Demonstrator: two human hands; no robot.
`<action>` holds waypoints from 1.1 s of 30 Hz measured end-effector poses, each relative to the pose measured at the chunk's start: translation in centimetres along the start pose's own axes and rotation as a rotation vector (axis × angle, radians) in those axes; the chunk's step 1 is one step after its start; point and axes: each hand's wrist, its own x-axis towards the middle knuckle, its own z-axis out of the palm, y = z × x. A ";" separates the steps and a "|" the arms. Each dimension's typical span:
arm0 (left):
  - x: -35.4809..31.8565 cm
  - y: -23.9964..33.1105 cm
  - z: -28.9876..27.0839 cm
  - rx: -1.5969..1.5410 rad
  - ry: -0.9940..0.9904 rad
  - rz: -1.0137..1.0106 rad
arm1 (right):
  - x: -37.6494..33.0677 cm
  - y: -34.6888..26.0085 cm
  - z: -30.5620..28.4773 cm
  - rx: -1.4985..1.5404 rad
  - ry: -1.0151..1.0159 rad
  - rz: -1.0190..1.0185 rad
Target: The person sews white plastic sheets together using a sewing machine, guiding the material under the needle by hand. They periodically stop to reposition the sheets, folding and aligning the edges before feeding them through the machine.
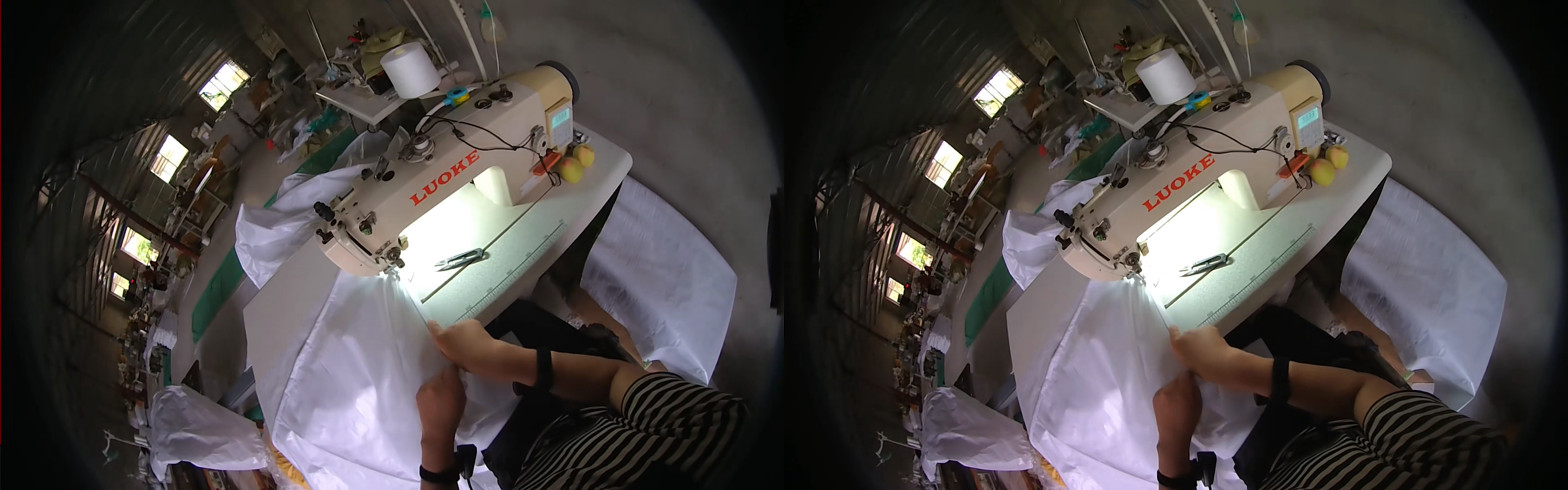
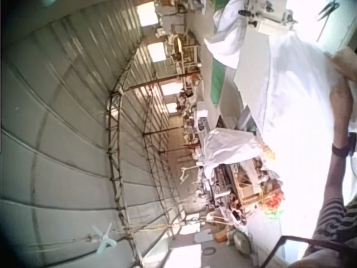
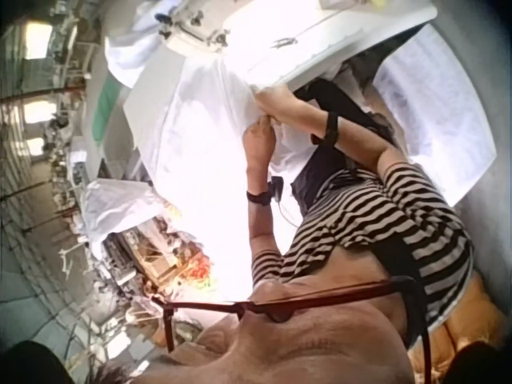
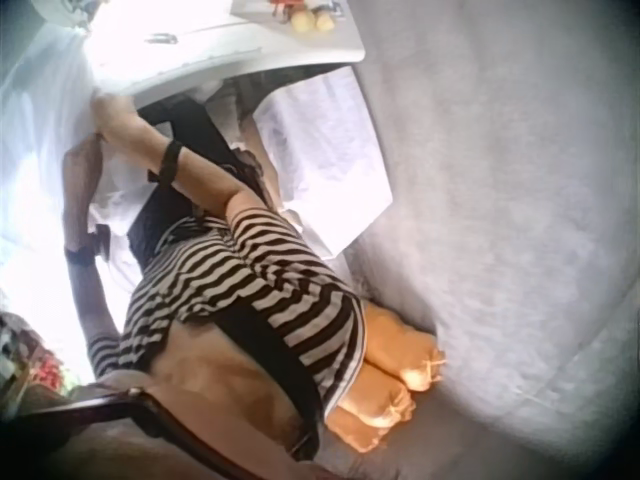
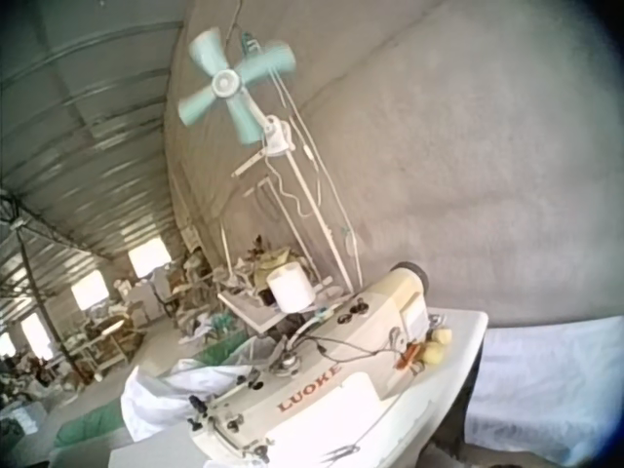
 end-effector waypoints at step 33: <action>-32.2 -38.3 -2.3 0.431 0.853 -1.075 | -17.4 9.4 -2.1 0.941 -0.740 0.202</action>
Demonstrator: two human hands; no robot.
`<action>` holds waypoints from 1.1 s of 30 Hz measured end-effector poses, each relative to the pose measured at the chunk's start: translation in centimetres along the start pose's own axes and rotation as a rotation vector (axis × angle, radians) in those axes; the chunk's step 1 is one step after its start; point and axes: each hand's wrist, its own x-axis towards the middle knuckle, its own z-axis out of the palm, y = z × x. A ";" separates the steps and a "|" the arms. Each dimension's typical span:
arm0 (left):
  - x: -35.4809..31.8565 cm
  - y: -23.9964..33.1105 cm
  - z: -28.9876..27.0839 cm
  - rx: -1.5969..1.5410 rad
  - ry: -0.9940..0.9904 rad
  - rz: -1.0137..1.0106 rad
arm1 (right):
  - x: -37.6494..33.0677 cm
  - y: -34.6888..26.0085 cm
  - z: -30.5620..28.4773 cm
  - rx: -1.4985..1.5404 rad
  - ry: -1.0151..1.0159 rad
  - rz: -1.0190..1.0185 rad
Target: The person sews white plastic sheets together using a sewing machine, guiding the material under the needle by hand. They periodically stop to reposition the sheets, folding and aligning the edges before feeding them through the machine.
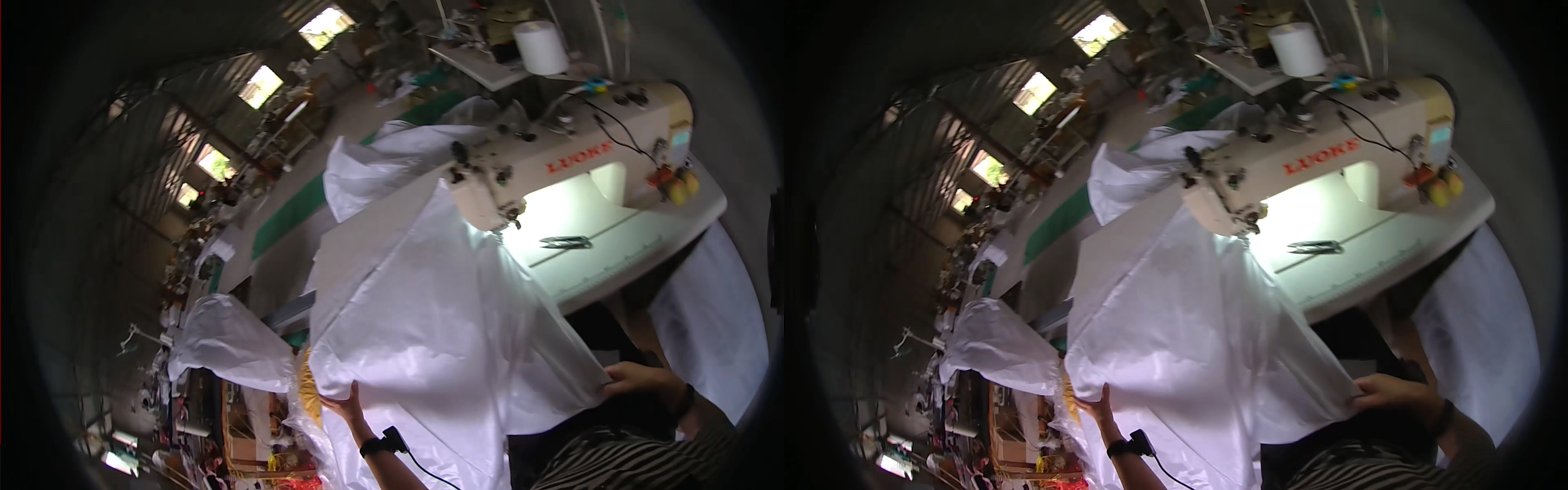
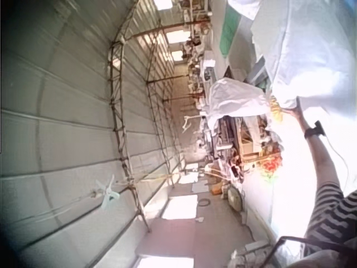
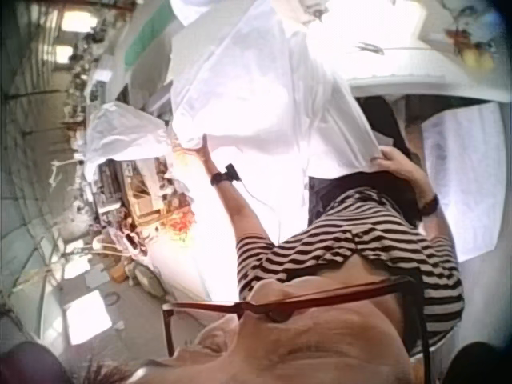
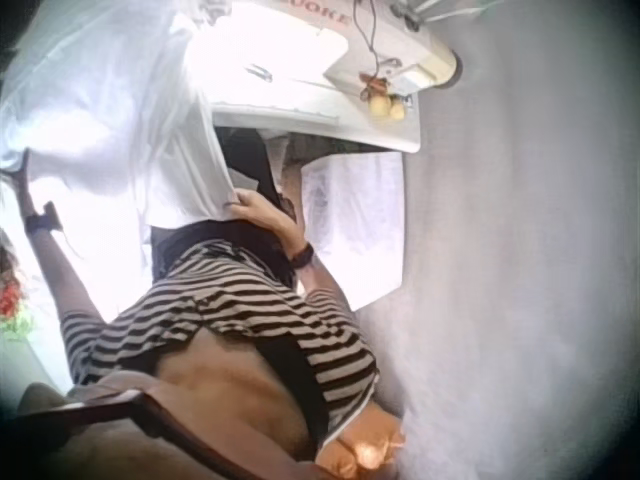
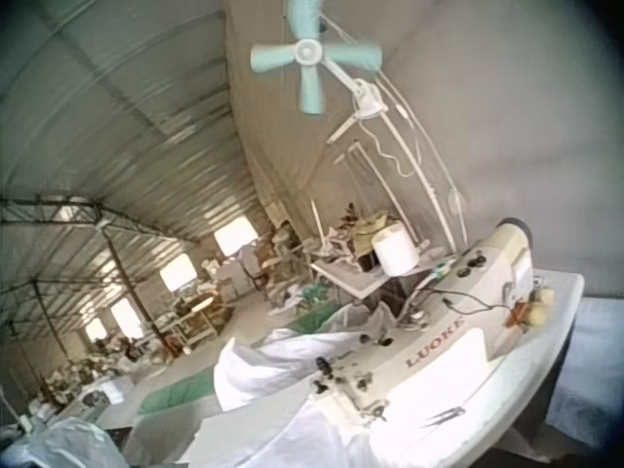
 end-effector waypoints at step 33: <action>20.2 35.6 16.3 -0.213 -0.735 0.670 | 5.8 -1.1 3.8 -0.204 0.027 0.378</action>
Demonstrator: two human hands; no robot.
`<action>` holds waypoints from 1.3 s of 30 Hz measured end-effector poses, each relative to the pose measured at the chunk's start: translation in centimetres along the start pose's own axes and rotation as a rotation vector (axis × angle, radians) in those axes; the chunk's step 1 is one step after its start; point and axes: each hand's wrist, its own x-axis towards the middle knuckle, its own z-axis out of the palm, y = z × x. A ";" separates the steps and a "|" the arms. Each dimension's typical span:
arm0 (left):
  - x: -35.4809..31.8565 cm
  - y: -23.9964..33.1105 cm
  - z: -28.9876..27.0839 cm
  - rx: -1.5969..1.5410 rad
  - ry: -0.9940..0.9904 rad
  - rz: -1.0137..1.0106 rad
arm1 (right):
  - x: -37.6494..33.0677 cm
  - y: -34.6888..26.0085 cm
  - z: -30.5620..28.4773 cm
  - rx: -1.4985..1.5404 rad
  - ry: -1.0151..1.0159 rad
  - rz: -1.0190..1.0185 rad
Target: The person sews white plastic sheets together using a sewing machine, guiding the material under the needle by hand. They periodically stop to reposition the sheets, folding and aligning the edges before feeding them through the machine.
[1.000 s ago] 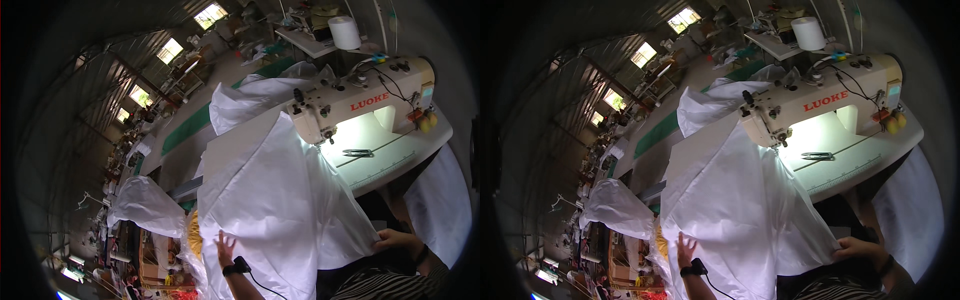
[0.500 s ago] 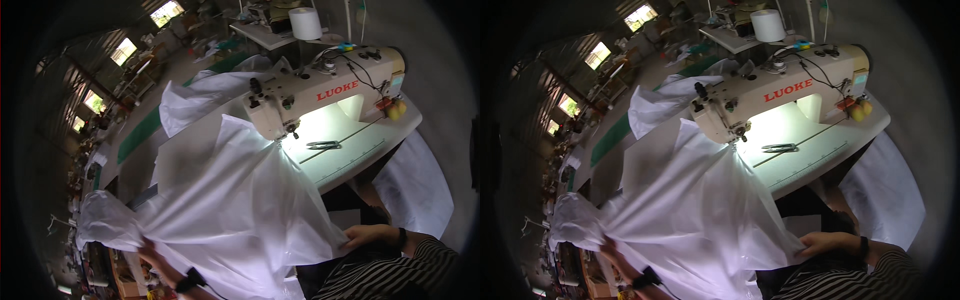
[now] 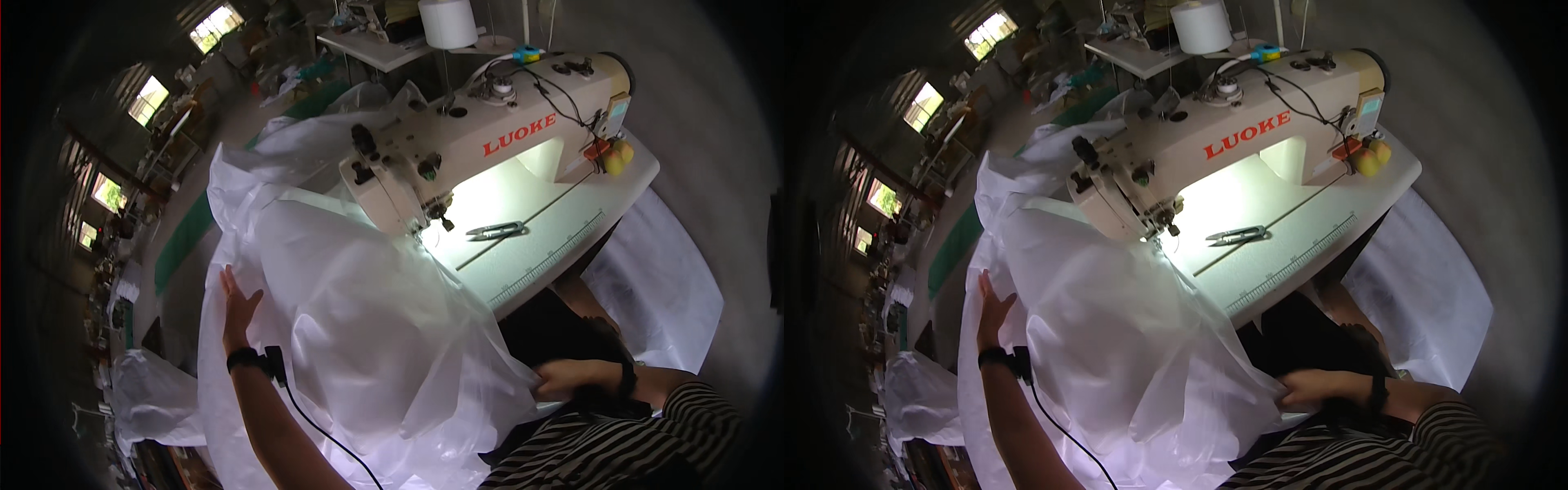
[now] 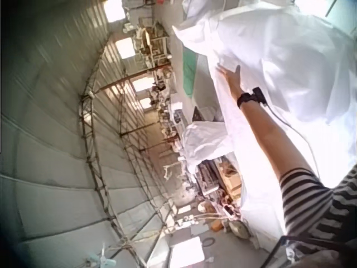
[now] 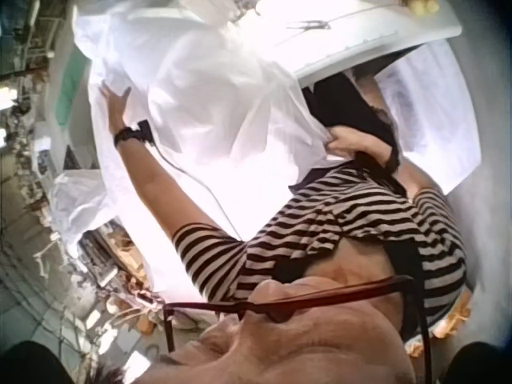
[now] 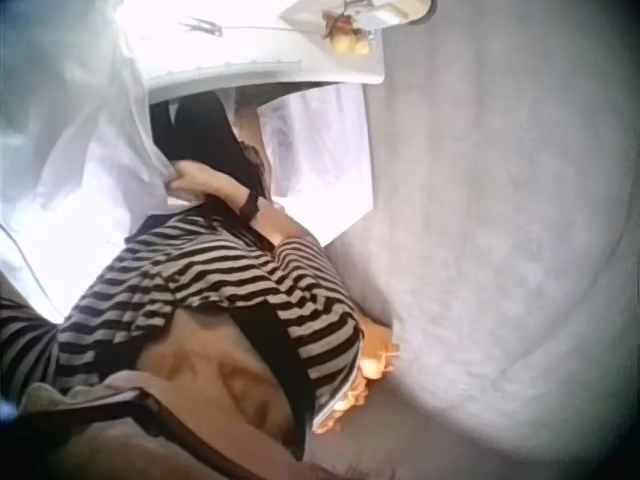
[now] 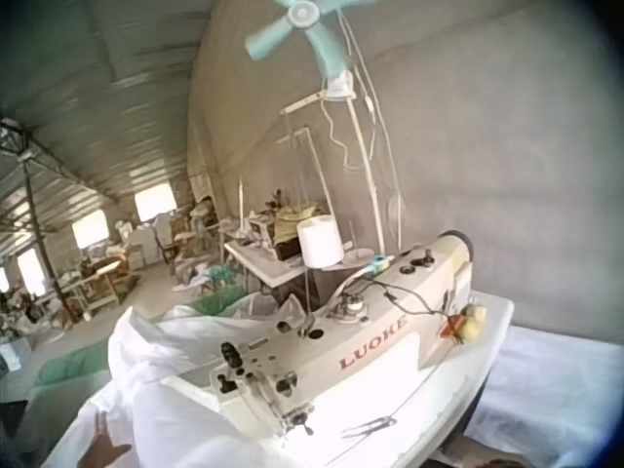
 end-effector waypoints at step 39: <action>-34.1 15.0 5.5 0.160 0.632 -0.165 | -7.5 -9.3 1.9 -0.755 0.338 -1.187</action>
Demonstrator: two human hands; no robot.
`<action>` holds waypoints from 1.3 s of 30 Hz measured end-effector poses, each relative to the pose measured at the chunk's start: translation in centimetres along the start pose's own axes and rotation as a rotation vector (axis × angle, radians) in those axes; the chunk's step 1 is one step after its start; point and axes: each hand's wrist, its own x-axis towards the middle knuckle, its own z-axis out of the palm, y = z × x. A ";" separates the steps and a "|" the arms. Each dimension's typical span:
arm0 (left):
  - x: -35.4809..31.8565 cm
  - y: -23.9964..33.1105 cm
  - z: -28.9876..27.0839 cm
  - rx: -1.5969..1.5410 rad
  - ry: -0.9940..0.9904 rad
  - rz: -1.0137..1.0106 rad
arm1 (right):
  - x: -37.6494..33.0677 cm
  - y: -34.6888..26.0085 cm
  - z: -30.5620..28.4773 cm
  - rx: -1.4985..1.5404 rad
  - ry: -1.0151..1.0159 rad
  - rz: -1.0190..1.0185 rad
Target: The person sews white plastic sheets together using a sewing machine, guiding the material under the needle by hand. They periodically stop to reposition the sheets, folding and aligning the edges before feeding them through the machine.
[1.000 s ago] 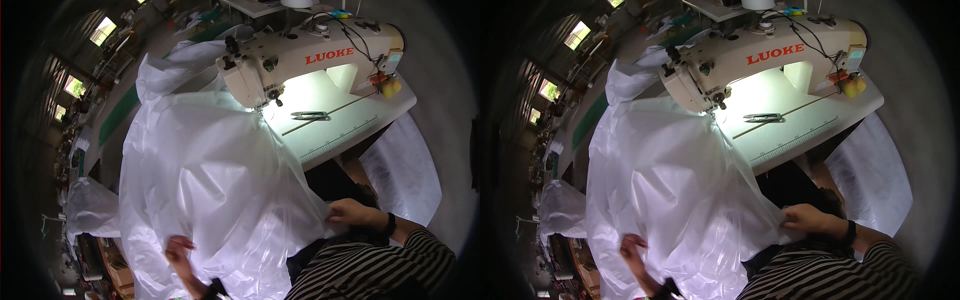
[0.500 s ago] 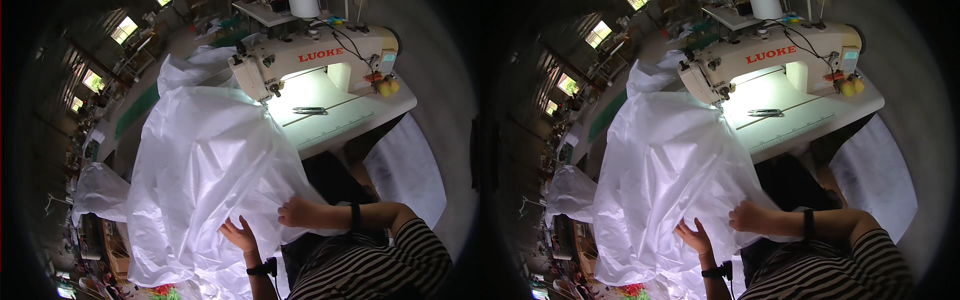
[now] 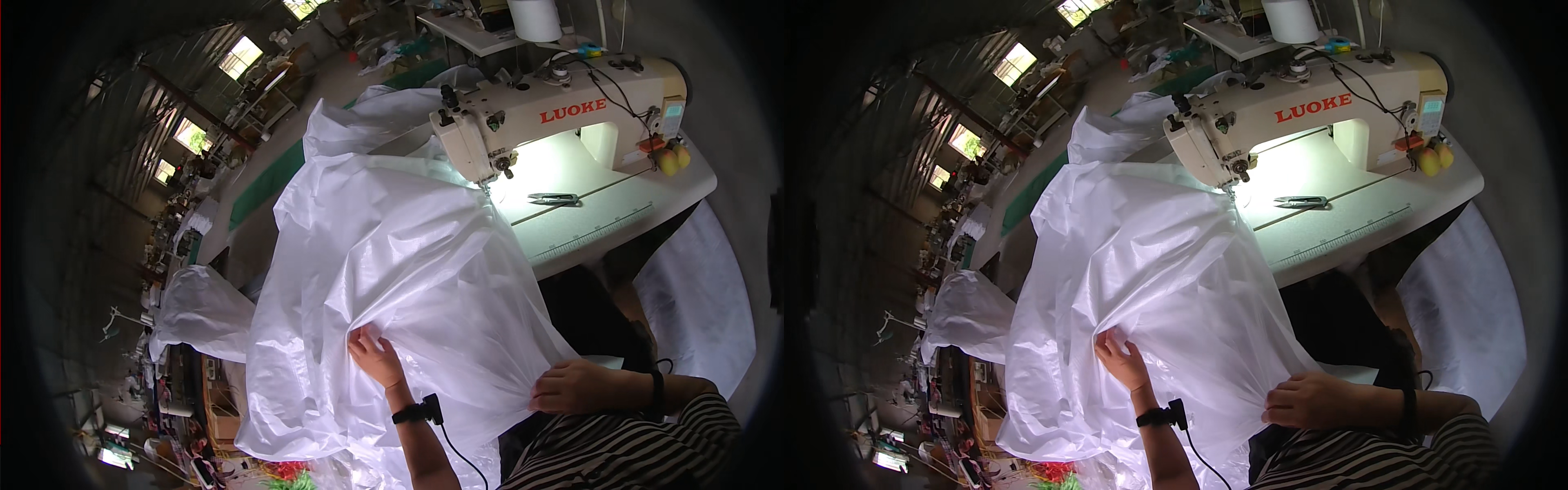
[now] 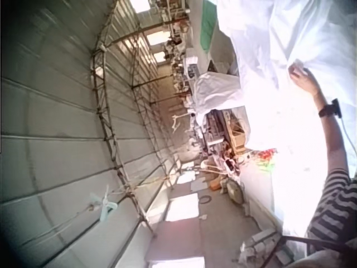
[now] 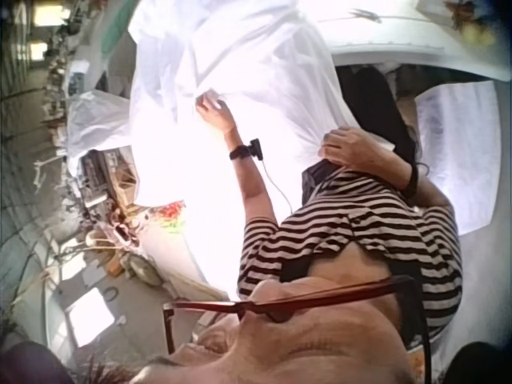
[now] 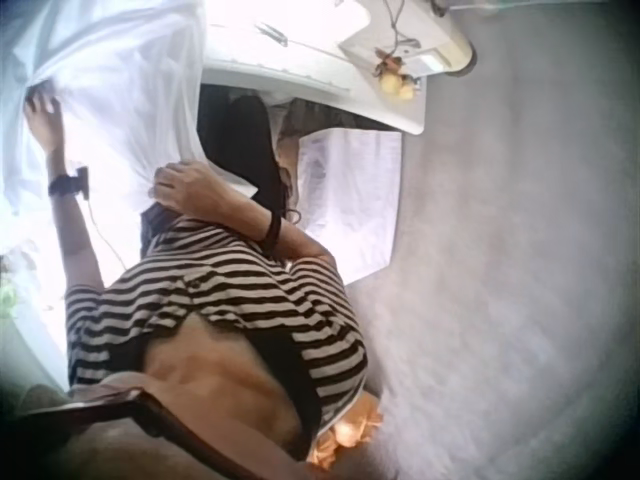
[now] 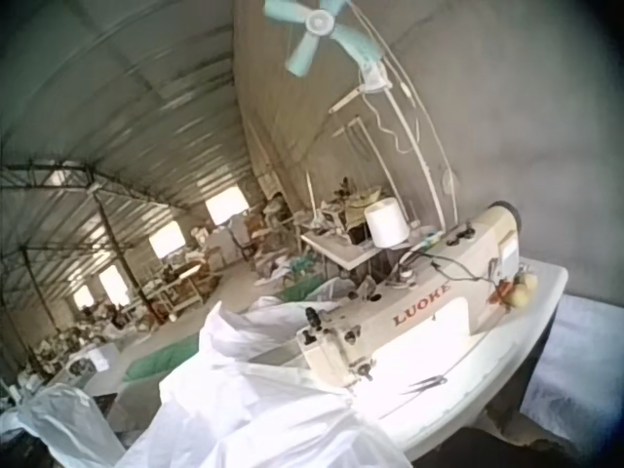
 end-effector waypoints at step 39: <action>-10.0 20.3 -19.4 -1.049 -1.030 -0.758 | -3.3 -4.5 3.0 0.026 0.228 0.000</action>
